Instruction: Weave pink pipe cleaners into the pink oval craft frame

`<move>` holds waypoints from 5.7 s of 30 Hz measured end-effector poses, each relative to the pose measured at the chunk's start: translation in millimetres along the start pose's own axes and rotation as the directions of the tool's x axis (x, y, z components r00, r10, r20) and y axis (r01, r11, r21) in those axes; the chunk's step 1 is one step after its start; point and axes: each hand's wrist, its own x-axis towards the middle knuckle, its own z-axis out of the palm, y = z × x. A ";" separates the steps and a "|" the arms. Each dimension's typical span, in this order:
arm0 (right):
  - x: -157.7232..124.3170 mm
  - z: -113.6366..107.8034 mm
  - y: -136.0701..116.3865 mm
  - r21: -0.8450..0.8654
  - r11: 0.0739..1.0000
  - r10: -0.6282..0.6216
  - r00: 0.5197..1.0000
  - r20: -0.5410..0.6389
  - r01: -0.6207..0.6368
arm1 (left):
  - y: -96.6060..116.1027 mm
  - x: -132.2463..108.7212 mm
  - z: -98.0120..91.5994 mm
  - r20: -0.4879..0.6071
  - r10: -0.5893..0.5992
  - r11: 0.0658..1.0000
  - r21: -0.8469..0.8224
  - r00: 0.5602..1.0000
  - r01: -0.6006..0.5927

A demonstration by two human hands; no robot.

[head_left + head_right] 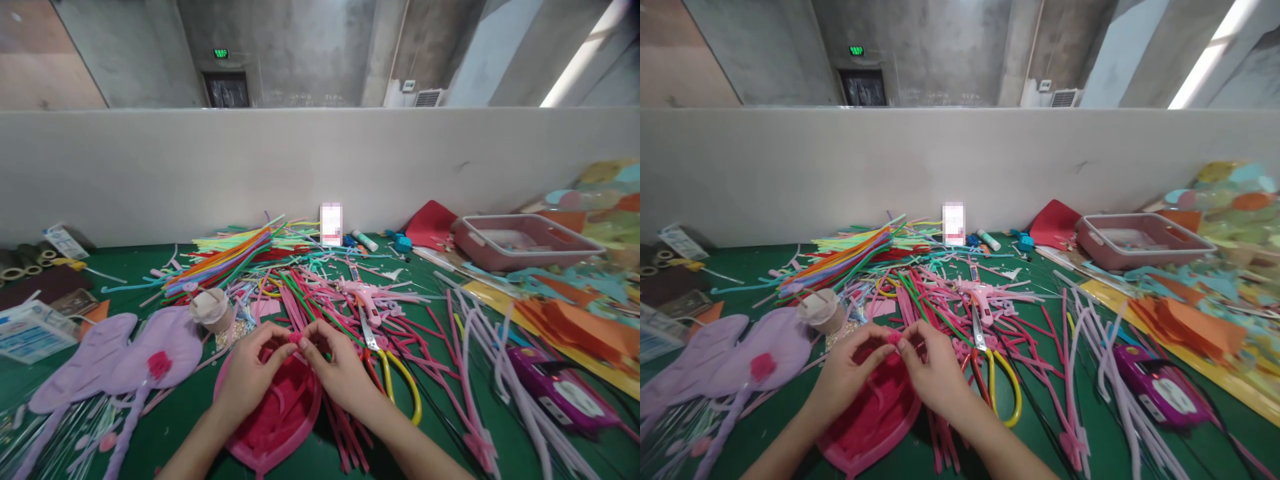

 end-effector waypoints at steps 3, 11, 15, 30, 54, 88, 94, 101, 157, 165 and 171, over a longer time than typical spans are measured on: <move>-1.5 -0.9 -2.9 0.012 1.000 -0.010 1.000 0.001 0.010 | 2.0 -2.3 -0.3 -0.017 0.107 0.991 0.077 0.994 -0.105; 1.0 -4.2 -9.0 0.444 0.866 0.185 0.972 0.145 -0.231 | 4.7 -5.3 2.7 -0.066 0.180 0.982 0.071 0.981 -0.175; 2.2 -3.0 -9.8 0.591 0.728 0.295 0.937 0.185 -0.347 | 4.9 -3.6 4.1 -0.064 0.041 0.995 -0.083 0.997 -0.047; 1.4 -4.0 -11.1 0.520 0.800 0.253 0.954 0.160 -0.299 | 4.8 -0.7 3.8 0.019 -0.118 0.971 -0.207 0.993 0.119; 3.7 -10.7 -16.7 -0.144 0.984 -0.118 0.991 -0.066 0.108 | 9.0 -1.6 2.7 0.067 -0.099 0.978 -0.176 0.993 0.109; 0.0 4.9 -6.1 0.073 0.992 0.107 0.988 -0.107 -0.099 | 3.1 -4.9 14.9 -0.150 0.086 0.996 0.052 0.985 -0.079; 2.8 2.7 -5.1 0.107 0.990 0.105 0.983 -0.152 -0.089 | 0.3 -1.8 14.4 -0.128 -0.061 0.996 -0.074 0.990 0.052; 7.5 -3.5 -4.8 0.328 0.916 0.242 0.970 0.010 -0.232 | -2.3 -2.6 15.2 -0.126 -0.076 0.991 -0.122 0.989 0.060; 4.0 -16.0 -19.6 0.171 0.978 0.107 0.990 0.086 -0.121 | 11.8 -0.4 4.1 0.180 -0.283 0.830 -0.445 0.942 0.335; 3.3 -16.1 -18.5 0.108 0.989 0.092 0.994 0.052 -0.097 | 18.3 -0.9 4.9 0.085 -0.214 0.912 -0.340 0.973 0.230; 0.6 -3.9 -14.6 0.170 0.980 0.110 0.994 -0.024 -0.104 | 22.5 -5.5 12.4 -0.028 -0.246 0.907 -0.360 0.969 0.220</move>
